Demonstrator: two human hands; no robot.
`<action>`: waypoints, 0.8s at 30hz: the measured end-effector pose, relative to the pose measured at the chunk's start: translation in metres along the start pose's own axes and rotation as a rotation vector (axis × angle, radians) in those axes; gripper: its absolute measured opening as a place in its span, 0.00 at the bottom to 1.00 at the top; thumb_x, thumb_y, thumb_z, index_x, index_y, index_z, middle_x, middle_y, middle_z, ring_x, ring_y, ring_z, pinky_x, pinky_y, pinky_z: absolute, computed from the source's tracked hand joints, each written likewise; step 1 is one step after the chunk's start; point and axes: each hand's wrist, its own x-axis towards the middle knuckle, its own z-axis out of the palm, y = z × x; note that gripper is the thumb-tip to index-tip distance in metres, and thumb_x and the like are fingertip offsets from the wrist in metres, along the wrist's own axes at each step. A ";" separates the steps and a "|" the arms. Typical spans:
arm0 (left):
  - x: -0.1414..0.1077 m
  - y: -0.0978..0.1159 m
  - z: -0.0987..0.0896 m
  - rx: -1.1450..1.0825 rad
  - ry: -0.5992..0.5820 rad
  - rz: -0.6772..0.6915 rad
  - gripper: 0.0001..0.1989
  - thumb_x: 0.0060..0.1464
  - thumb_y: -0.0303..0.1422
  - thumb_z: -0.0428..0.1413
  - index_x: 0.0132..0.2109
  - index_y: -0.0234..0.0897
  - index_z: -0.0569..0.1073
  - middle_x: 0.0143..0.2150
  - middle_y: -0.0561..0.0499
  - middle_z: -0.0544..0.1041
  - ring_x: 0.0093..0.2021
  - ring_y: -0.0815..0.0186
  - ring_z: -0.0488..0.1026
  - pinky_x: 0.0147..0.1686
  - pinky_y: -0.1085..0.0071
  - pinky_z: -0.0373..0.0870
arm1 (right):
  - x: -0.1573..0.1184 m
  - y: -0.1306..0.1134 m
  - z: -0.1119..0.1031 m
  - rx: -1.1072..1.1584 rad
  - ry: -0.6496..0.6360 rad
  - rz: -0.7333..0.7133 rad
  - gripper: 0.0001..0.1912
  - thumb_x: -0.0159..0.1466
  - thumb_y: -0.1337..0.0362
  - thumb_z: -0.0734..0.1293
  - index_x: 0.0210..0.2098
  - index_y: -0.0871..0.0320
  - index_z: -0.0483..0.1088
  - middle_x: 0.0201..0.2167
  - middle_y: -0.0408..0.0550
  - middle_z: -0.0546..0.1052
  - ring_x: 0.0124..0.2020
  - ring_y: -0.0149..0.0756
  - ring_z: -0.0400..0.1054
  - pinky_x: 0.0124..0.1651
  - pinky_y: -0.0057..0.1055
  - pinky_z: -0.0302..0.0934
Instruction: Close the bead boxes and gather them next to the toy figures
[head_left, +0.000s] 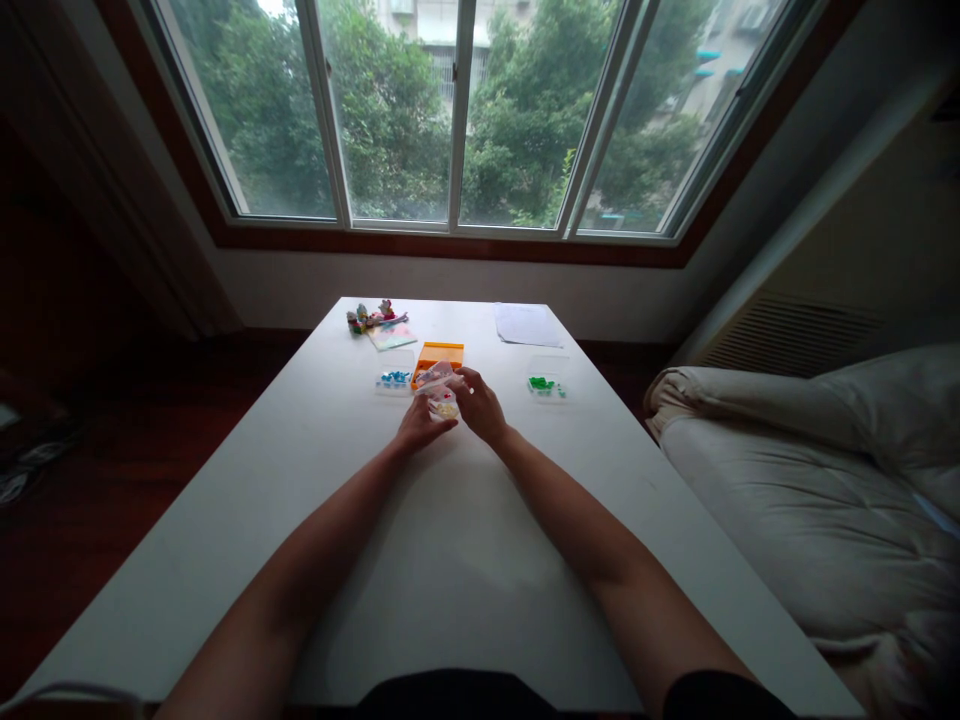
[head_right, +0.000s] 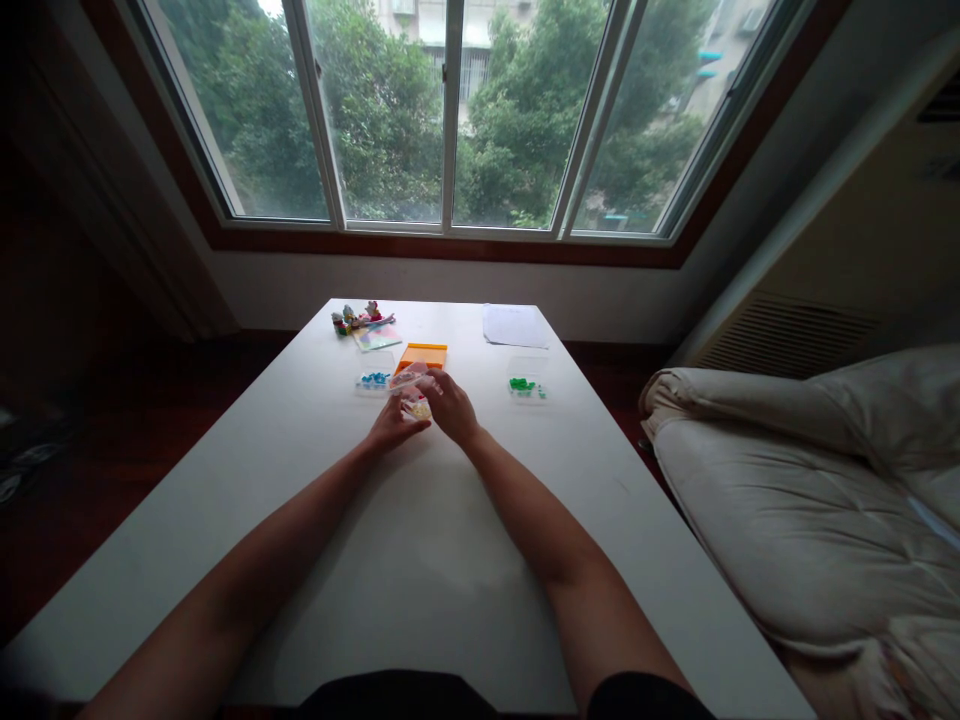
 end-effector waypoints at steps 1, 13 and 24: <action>0.000 0.002 -0.001 -0.007 -0.003 0.011 0.40 0.44 0.40 0.71 0.63 0.39 0.67 0.57 0.40 0.74 0.55 0.49 0.74 0.53 0.52 0.73 | 0.000 -0.001 0.001 0.024 0.001 0.012 0.12 0.71 0.60 0.62 0.49 0.49 0.74 0.56 0.50 0.72 0.54 0.44 0.69 0.57 0.41 0.68; -0.001 0.006 0.005 -0.203 -0.165 0.029 0.33 0.50 0.46 0.68 0.59 0.35 0.72 0.49 0.42 0.80 0.45 0.57 0.78 0.45 0.61 0.76 | -0.002 -0.002 0.001 -0.041 0.021 -0.047 0.12 0.73 0.57 0.60 0.35 0.52 0.72 0.48 0.52 0.73 0.50 0.45 0.67 0.58 0.45 0.66; 0.000 -0.001 0.010 -0.312 -0.121 0.016 0.36 0.50 0.44 0.68 0.62 0.34 0.69 0.53 0.40 0.78 0.48 0.56 0.77 0.47 0.62 0.75 | -0.001 -0.009 0.009 -0.082 0.137 -0.139 0.08 0.72 0.66 0.57 0.35 0.54 0.63 0.42 0.52 0.72 0.41 0.38 0.68 0.42 0.34 0.68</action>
